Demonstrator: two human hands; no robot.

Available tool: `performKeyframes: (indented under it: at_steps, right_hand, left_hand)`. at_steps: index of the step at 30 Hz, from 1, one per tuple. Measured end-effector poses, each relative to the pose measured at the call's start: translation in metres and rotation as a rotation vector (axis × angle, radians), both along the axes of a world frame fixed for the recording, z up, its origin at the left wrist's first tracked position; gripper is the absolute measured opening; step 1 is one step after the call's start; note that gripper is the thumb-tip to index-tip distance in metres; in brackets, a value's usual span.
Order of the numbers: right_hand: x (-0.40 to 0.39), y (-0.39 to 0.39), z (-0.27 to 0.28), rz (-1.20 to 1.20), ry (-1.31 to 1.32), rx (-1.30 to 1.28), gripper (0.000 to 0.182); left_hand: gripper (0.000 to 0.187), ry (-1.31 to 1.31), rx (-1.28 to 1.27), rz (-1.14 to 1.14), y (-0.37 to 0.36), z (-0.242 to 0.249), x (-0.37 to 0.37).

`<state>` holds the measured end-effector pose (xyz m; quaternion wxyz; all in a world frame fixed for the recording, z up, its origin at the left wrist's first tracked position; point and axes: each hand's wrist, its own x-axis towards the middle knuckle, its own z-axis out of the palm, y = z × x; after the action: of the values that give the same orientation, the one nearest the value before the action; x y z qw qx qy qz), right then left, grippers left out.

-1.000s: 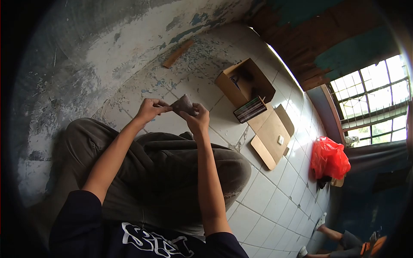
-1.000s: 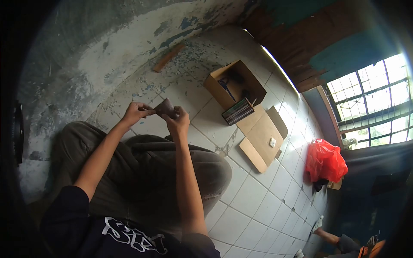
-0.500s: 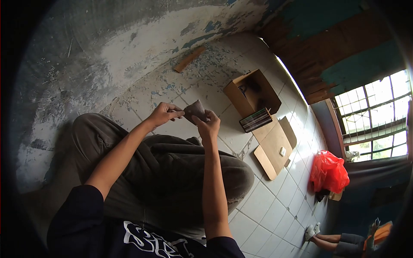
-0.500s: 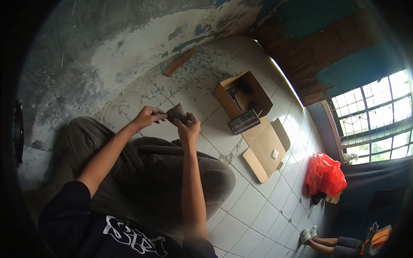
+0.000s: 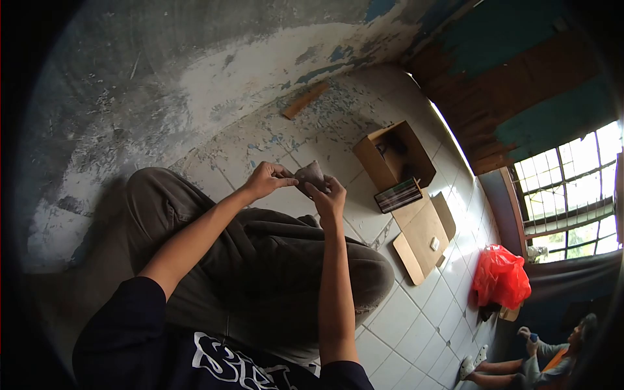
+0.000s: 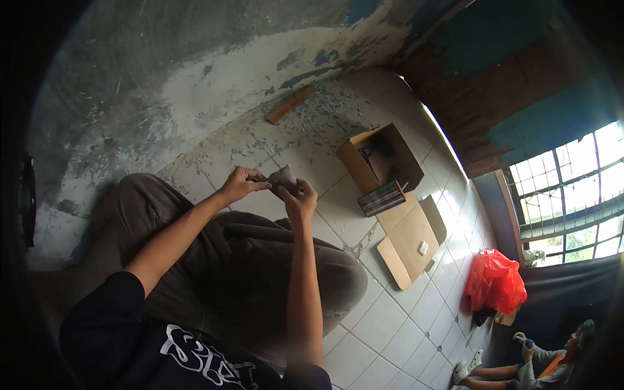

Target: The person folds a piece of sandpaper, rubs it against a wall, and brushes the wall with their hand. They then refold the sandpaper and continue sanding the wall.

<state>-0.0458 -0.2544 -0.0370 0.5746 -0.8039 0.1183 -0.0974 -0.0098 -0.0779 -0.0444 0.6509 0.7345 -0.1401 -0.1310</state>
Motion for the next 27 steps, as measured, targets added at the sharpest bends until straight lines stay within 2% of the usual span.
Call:
performKeyframes:
  at_steps: [5,8,11,13,14,16,17,19,23,25,27]
  right_hand:
    - [0.002,0.000,-0.003,0.040,-0.027,-0.023,0.034]
    - [0.000,0.002,0.002,0.059,-0.018,-0.046,0.037]
    - [-0.001,0.003,0.002,0.121,-0.077,-0.068,0.038]
    - [-0.001,0.007,0.012,0.132,-0.018,-0.162,0.046]
    - [-0.001,0.010,0.016,0.156,-0.032,-0.148,0.046]
    - [-0.005,0.022,0.032,0.244,-0.095,-0.039,0.045]
    - [-0.008,0.026,0.044,0.295,-0.070,-0.135,0.044]
    - [-0.009,0.034,0.047,0.381,-0.026,0.043,0.044]
    - [-0.020,0.058,0.059,0.519,0.005,0.078,0.045]
    - [-0.031,0.080,0.067,0.782,0.122,0.390,0.052]
    - [-0.051,0.105,0.085,1.033,0.153,0.553,0.061]
  left_hand:
    - [0.019,0.086,-0.113,0.089,0.000,-0.003,-0.001]
    - [0.028,-0.018,-0.122,0.117,0.001,-0.014,0.005]
    - [0.028,-0.056,-0.128,0.133,0.002,-0.025,0.009]
    - [0.028,-0.078,-0.133,0.089,0.013,-0.005,0.006]
    - [0.026,-0.058,-0.097,0.013,0.023,0.003,0.008]
    - [0.025,-0.108,-0.048,0.009,0.042,0.037,0.000]
    - [0.024,-0.143,-0.013,-0.018,0.053,0.053,-0.008]
    - [0.020,-0.250,-0.001,0.026,0.075,0.070,-0.024]
    - [0.013,-0.199,-0.102,0.131,0.126,0.111,-0.070]
    - [0.014,-0.099,-0.140,0.160,0.141,0.128,-0.098]
    - [0.017,0.040,-0.281,0.137,0.148,0.129,-0.121]
